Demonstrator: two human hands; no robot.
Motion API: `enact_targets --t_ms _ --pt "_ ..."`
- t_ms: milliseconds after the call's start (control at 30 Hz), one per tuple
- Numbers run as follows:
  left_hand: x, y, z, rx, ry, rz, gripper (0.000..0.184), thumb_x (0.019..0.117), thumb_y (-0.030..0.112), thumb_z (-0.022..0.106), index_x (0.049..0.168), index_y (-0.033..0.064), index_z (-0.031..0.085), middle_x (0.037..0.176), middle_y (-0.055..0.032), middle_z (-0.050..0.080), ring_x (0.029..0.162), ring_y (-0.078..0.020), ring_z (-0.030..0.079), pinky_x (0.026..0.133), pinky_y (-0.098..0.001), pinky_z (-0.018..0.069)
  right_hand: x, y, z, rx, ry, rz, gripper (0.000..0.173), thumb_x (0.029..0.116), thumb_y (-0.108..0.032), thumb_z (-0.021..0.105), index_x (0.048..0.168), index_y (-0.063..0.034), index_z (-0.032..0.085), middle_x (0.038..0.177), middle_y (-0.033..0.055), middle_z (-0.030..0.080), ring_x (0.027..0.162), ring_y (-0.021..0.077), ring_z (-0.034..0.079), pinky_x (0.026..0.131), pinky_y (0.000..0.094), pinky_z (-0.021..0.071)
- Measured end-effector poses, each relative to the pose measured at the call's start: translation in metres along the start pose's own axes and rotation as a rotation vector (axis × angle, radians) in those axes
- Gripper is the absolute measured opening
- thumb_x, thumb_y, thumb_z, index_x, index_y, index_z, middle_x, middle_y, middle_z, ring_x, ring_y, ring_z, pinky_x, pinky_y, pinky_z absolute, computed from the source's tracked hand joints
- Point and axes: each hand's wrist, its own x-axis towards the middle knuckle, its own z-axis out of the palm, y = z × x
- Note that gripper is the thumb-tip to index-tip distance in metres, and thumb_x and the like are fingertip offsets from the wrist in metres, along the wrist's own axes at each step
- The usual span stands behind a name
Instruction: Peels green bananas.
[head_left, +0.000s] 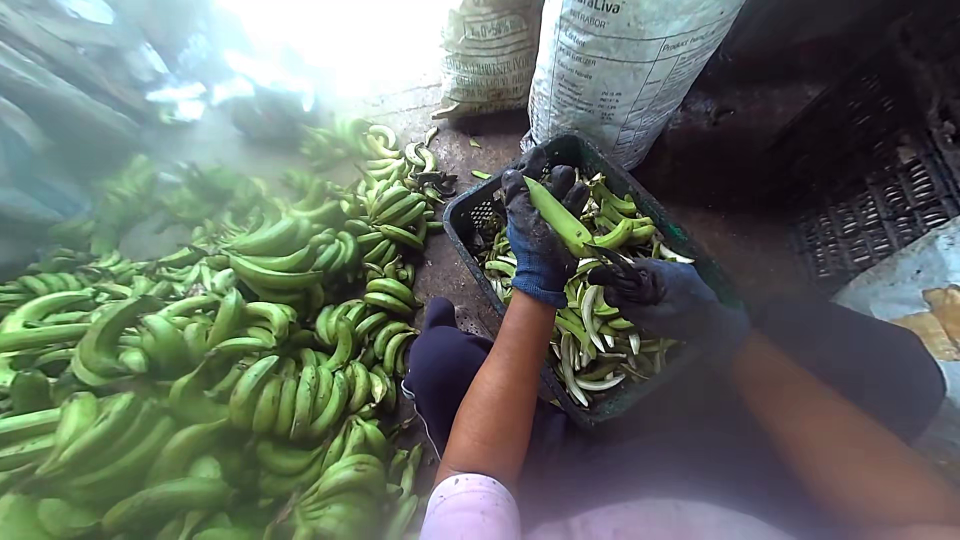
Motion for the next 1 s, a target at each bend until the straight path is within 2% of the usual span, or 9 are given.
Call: enact_targets --t_ms 200,333,433,567,667,733,800,900,1000 --pt "-0.018 -0.005 0.007 0.020 -0.051 -0.027 0.046 0.1112 0.036 0.014 0.121 0.0144 0.054 0.086 0.0022 0.069 0.077 -0.0094 0.069 0.074 -0.0283 0.0599 0.010 0.000 -0.003 -0.193 -0.040 -0.005 0.018 0.0855 -0.014 0.074 0.102 -0.0081 0.073 0.090 0.0082 0.069 0.081 0.0228 0.066 0.070 0.0488 0.0539" --pt "-0.018 -0.007 0.001 -0.089 -0.148 -0.031 0.043 0.1110 0.029 0.018 0.112 0.0139 0.058 0.084 0.0016 0.069 0.082 -0.0114 0.071 0.083 -0.0322 0.0601 0.009 0.003 -0.002 -0.267 -0.070 -0.003 0.021 0.0829 -0.010 0.076 0.104 -0.0088 0.074 0.097 0.0108 0.070 0.090 0.0279 0.068 0.076 0.0540 0.0540" --pt "-0.030 -0.016 0.001 -0.040 -0.141 -0.158 0.050 0.1110 0.037 0.014 0.117 0.0145 0.058 0.087 0.0025 0.070 0.084 -0.0092 0.070 0.081 -0.0293 0.0590 0.014 0.007 0.000 -0.347 -0.057 0.164 0.026 0.0859 -0.017 0.077 0.108 -0.0062 0.070 0.100 0.0158 0.069 0.093 0.0344 0.067 0.079 0.0599 0.0532" --pt "-0.047 -0.026 0.001 -0.043 -0.180 -0.252 0.044 0.1115 0.032 0.019 0.108 0.0179 0.060 0.087 0.0044 0.069 0.082 -0.0034 0.067 0.074 -0.0220 0.0570 0.019 0.030 -0.002 -0.408 0.026 0.193 0.042 0.0874 -0.032 0.077 0.115 -0.0019 0.069 0.109 0.0211 0.070 0.104 0.0378 0.068 0.090 0.0598 0.0533" --pt "-0.055 -0.031 -0.012 0.200 -0.241 -0.218 0.045 0.1104 0.040 0.025 0.123 0.0212 0.065 0.101 0.0042 0.071 0.083 -0.0041 0.065 0.068 -0.0238 0.0558 0.022 0.040 -0.003 -0.465 -0.013 0.264 0.044 0.0886 -0.038 0.075 0.119 -0.0067 0.068 0.114 0.0178 0.070 0.109 0.0353 0.067 0.093 0.0587 0.0527" --pt "-0.045 -0.035 -0.011 0.100 -0.234 -0.310 0.050 0.1105 0.037 0.018 0.123 0.0149 0.061 0.102 0.0016 0.070 0.091 -0.0061 0.067 0.076 -0.0264 0.0574 0.025 0.035 -0.005 -0.518 -0.054 0.317 0.040 0.0903 -0.035 0.074 0.117 -0.0064 0.068 0.115 0.0187 0.069 0.109 0.0371 0.066 0.091 0.0605 0.0525" --pt "-0.039 -0.035 -0.015 0.096 -0.250 -0.378 0.053 0.1099 0.039 0.016 0.134 0.0134 0.056 0.109 -0.0008 0.068 0.097 -0.0072 0.065 0.082 -0.0278 0.0568 0.027 0.025 -0.010 -0.557 -0.073 0.409 0.037 0.0918 -0.030 0.075 0.118 -0.0062 0.066 0.117 0.0209 0.066 0.110 0.0406 0.065 0.088 0.0633 0.0520" --pt "-0.035 -0.035 -0.017 0.354 -0.233 -0.425 0.053 0.1091 0.050 0.016 0.114 0.0170 0.057 0.089 0.0013 0.064 0.080 -0.0079 0.063 0.071 -0.0297 0.0567 0.030 0.026 -0.011 -0.679 -0.082 0.462 0.038 0.0887 -0.029 0.076 0.121 -0.0111 0.067 0.120 0.0211 0.065 0.107 0.0437 0.065 0.081 0.0656 0.0529" --pt "-0.041 -0.032 -0.022 0.713 -0.410 -0.525 0.045 0.1116 0.037 0.029 0.129 0.0088 0.059 0.104 -0.0052 0.065 0.090 -0.0118 0.062 0.080 -0.0339 0.0550 0.028 0.044 -0.014 -0.750 -0.072 0.412 0.039 0.0903 -0.026 0.073 0.128 -0.0173 0.067 0.124 0.0185 0.066 0.112 0.0430 0.064 0.082 0.0666 0.0521"
